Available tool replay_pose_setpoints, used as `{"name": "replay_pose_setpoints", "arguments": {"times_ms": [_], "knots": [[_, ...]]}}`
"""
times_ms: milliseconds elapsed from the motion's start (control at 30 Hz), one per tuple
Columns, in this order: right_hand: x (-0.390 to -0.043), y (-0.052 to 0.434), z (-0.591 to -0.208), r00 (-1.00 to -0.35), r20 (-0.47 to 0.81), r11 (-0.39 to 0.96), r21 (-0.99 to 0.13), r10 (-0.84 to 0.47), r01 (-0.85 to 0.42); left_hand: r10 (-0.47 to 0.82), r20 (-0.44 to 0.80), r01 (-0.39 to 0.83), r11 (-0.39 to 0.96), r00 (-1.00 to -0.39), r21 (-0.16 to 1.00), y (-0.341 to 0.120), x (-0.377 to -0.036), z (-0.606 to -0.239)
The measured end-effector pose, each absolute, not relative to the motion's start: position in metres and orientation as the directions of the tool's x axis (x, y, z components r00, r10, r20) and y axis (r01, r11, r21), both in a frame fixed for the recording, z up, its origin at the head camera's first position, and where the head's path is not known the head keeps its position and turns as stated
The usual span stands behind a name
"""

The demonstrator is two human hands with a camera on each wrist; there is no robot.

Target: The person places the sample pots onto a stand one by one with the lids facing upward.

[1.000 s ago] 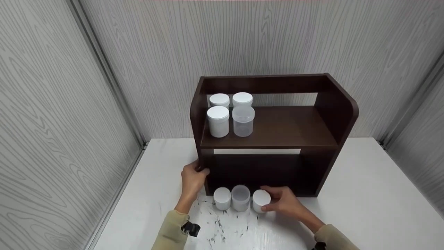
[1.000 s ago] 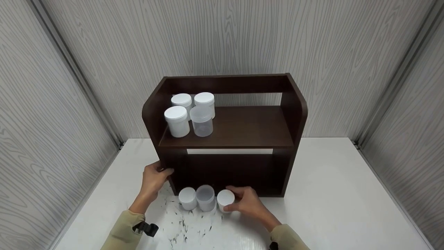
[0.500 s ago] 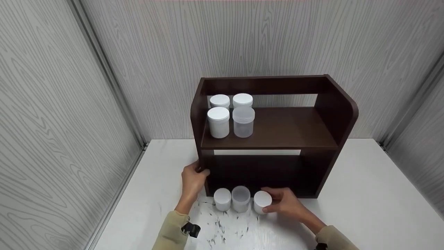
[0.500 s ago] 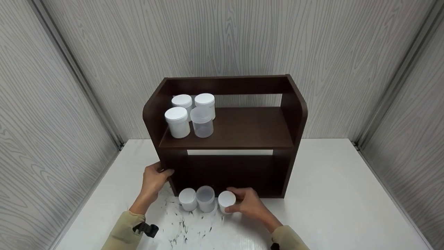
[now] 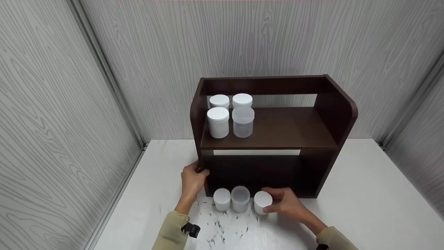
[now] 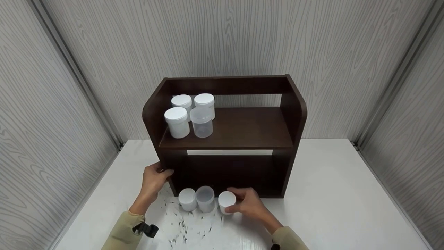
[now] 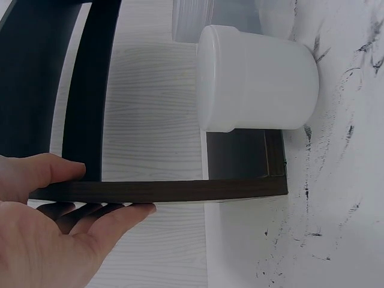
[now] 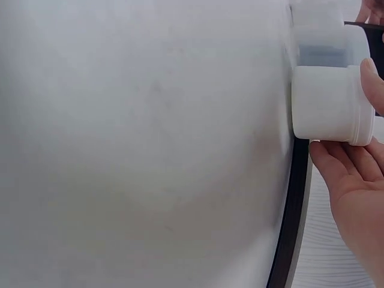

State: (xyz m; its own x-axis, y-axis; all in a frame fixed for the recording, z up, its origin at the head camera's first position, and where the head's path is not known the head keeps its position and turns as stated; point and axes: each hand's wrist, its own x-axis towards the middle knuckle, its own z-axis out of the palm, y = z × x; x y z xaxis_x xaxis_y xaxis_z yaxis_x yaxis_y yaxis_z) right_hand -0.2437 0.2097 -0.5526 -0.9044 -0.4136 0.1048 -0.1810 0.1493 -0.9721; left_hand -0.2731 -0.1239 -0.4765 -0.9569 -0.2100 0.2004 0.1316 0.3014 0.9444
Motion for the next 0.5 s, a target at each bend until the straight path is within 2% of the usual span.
{"name": "replay_pose_setpoints", "arguments": {"times_ms": [500], "knots": [[-0.2388, 0.2154, -0.5473, -0.911, 0.111, 0.175, -0.965, -0.396, -0.193, -0.227, 0.188, 0.109, 0.320, -0.956, 0.941, -0.1233, -0.2740, -0.4766]]}}
